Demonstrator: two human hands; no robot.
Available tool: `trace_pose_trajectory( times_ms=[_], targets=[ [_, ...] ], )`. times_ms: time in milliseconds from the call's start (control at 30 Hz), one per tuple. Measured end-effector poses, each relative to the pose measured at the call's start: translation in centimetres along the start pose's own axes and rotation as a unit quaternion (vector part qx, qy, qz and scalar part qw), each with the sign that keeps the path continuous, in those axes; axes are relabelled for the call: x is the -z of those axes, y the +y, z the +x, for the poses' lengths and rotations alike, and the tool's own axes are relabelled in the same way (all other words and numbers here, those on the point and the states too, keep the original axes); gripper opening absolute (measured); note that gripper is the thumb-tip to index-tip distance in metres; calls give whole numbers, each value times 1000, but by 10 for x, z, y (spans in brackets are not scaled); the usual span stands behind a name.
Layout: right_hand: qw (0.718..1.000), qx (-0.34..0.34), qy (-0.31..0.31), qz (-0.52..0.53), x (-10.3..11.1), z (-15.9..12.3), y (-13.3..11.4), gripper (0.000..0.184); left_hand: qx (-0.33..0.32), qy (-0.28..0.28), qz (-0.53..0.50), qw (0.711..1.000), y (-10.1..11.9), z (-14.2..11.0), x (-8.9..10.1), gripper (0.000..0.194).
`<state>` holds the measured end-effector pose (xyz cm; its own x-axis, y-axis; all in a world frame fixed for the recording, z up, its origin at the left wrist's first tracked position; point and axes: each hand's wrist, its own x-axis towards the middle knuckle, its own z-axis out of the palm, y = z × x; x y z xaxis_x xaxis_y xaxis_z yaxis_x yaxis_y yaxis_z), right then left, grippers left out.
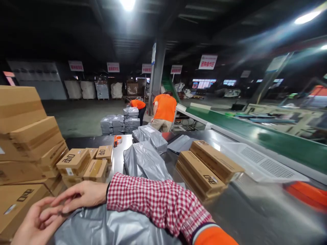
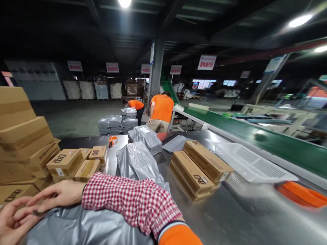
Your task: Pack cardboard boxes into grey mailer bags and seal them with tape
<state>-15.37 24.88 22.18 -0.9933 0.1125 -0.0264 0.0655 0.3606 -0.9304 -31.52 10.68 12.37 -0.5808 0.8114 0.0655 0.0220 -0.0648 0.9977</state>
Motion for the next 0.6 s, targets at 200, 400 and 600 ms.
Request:
trace_pose_trajectory(
  times_ms=[200,400,600],
  targets=[
    [1000,-15,-7,-13,1,2,3,14,-33,-18,-3,999,-4,2,1,81],
    [997,-37,58,26,-1,-2,4,21,-73,-23,19,997,-7,5,5,76],
    [990,-67,88,85,-6,2,15,20,-52,-30,60,996,-9,12,16,57]
  ],
)
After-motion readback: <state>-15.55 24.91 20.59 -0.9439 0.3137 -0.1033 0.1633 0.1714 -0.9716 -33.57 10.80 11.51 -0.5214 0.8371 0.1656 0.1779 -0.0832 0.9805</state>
